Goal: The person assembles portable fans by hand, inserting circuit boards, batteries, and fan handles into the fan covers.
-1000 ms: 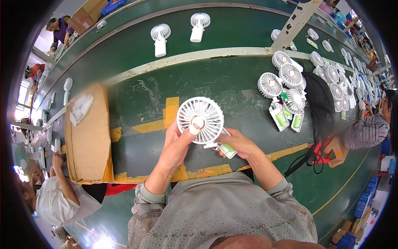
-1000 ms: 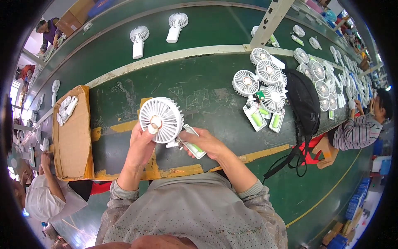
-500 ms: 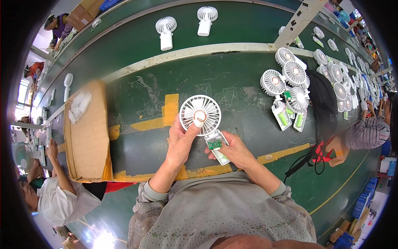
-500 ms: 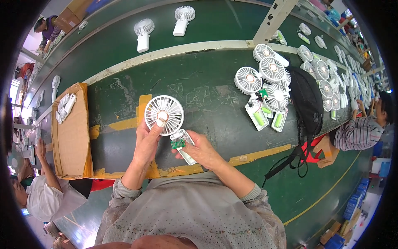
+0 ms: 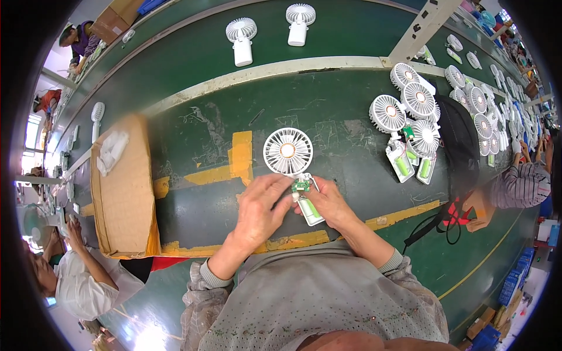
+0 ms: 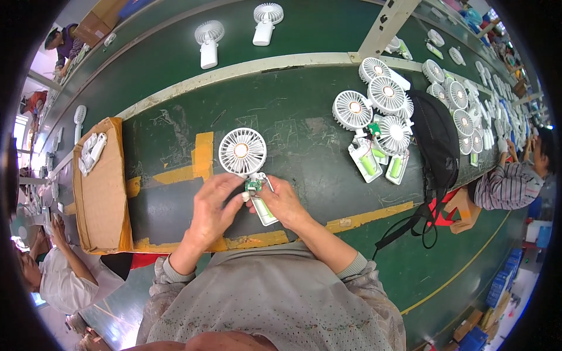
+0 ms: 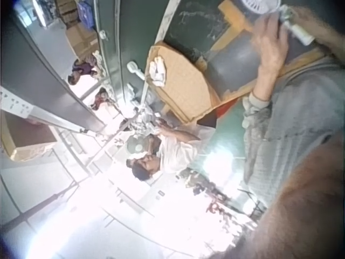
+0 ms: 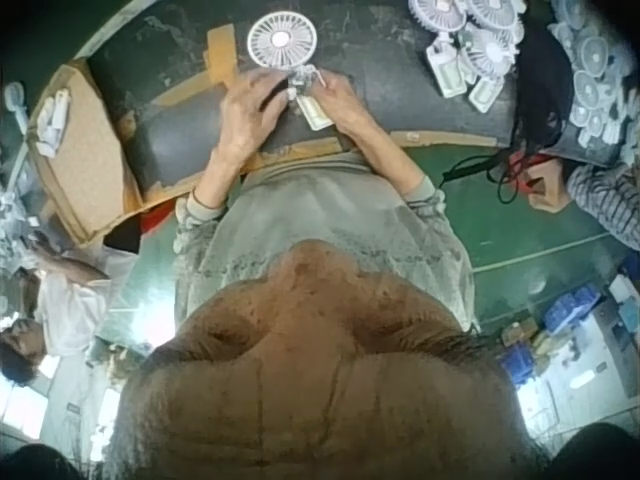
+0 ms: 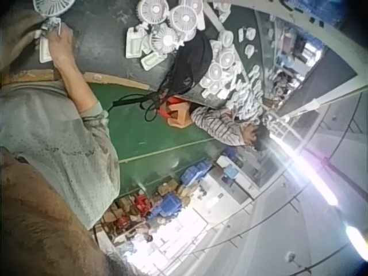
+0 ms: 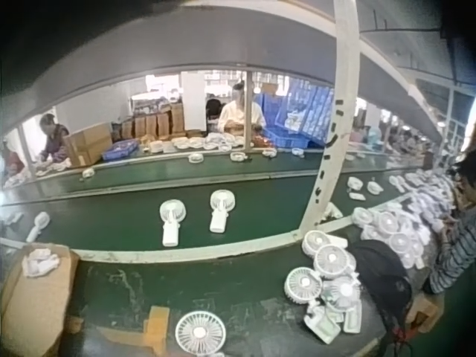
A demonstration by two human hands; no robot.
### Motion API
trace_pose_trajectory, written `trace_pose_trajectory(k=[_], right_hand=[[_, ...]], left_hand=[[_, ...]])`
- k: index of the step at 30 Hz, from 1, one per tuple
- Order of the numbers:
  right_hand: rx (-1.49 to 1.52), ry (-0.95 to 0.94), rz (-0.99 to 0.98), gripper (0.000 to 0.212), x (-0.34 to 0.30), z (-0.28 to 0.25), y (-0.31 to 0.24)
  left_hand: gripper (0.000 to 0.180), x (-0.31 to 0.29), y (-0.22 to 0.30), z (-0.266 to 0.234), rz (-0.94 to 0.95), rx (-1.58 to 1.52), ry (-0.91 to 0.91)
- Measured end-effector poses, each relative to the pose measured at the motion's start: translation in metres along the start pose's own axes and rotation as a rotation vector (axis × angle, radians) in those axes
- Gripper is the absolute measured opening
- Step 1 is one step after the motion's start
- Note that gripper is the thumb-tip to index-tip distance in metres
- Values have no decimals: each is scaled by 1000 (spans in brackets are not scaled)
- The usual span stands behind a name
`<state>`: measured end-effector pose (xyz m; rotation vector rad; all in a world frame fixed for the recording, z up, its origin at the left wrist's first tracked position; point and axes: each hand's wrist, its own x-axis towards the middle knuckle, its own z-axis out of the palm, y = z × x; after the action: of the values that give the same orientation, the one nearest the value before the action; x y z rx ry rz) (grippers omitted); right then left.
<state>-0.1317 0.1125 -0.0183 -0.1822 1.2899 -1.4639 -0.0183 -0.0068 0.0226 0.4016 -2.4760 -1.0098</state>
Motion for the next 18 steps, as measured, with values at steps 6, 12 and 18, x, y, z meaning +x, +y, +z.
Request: trace_pose_trajectory(k=[6, 12, 18], right_hand=[[-13, -56, 74, 23, 3, -2, 2], [10, -38, 24, 29, 0, 0, 1], [284, -57, 23, 42, -6, -2, 1]], left_hand=[[25, -1, -6, 12, -132, -117, -49], [14, -2, -8, 9, -136, -67, -36], [10, -2, -10, 8, -185, -31, -39]])
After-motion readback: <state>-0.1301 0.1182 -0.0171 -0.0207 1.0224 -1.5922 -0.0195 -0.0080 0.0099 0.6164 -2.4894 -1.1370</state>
